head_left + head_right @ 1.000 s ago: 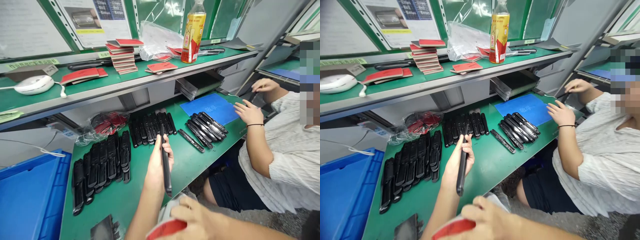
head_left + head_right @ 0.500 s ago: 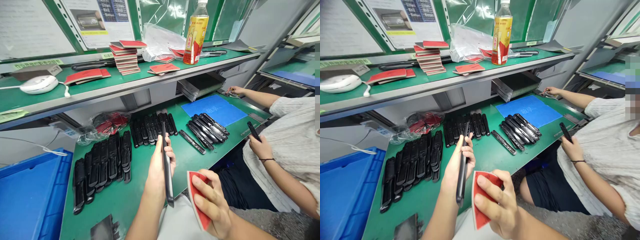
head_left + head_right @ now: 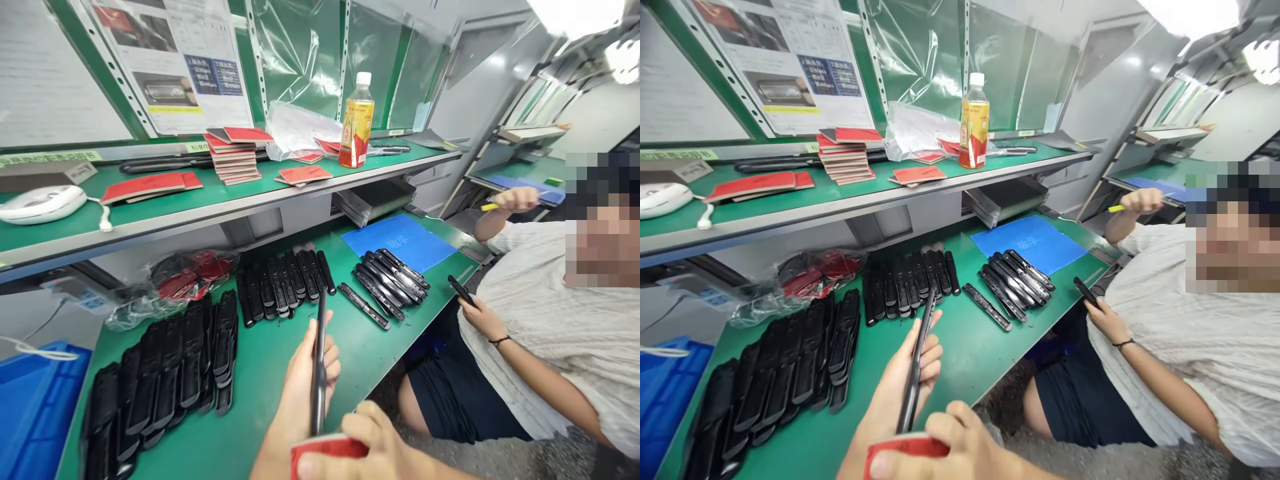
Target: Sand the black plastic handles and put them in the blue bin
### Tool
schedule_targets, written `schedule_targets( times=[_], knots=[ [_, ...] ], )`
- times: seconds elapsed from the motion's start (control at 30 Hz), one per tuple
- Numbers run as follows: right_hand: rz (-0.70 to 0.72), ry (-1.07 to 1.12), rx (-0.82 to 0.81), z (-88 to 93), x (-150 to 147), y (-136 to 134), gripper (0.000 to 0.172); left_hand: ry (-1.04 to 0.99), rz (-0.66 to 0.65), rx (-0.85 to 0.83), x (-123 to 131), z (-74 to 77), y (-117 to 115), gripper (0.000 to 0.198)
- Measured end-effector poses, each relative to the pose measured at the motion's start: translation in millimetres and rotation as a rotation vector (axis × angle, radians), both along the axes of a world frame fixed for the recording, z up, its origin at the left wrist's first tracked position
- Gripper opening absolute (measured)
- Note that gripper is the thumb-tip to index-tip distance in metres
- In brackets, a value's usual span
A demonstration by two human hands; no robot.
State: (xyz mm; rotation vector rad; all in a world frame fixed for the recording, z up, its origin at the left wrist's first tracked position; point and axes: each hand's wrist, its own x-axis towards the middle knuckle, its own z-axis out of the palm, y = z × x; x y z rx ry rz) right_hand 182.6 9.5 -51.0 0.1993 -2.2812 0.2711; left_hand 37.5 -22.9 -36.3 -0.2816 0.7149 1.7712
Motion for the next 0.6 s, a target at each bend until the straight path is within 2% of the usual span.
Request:
schedule_targets(
  times=[0.07,0.17,0.27,0.37,0.47,0.53,0.6],
  knots=[
    [-0.024,-0.040,0.065,-11.8,2,-8,0.029,0.060,-0.050,-0.002,6,0.3,-6,0.034],
    [-0.009,-0.068,0.170,-20.0,6,-12,0.018,0.159,-0.121,-0.019,9,2.9,-11,0.036],
    [-0.057,-0.023,0.172,-18.8,4,5,0.025,0.196,-0.155,-0.120,14,4.1,-13,0.039],
    [-0.164,0.060,-0.043,-10.7,-5,47,0.038,0.146,-0.230,-0.157,24,3.4,-21,0.042],
    [-0.334,0.061,-0.346,-0.4,-11,90,0.037,0.118,-0.390,0.008,21,5.0,-39,0.047],
    [-0.377,0.006,-0.449,3.0,-7,101,0.039,0.135,-0.412,0.118,11,7.7,-52,0.055],
    [-0.371,0.001,-0.632,1.3,0,95,0.041,0.172,-0.335,0.149,-1,10.0,-59,0.060]
  ],
)
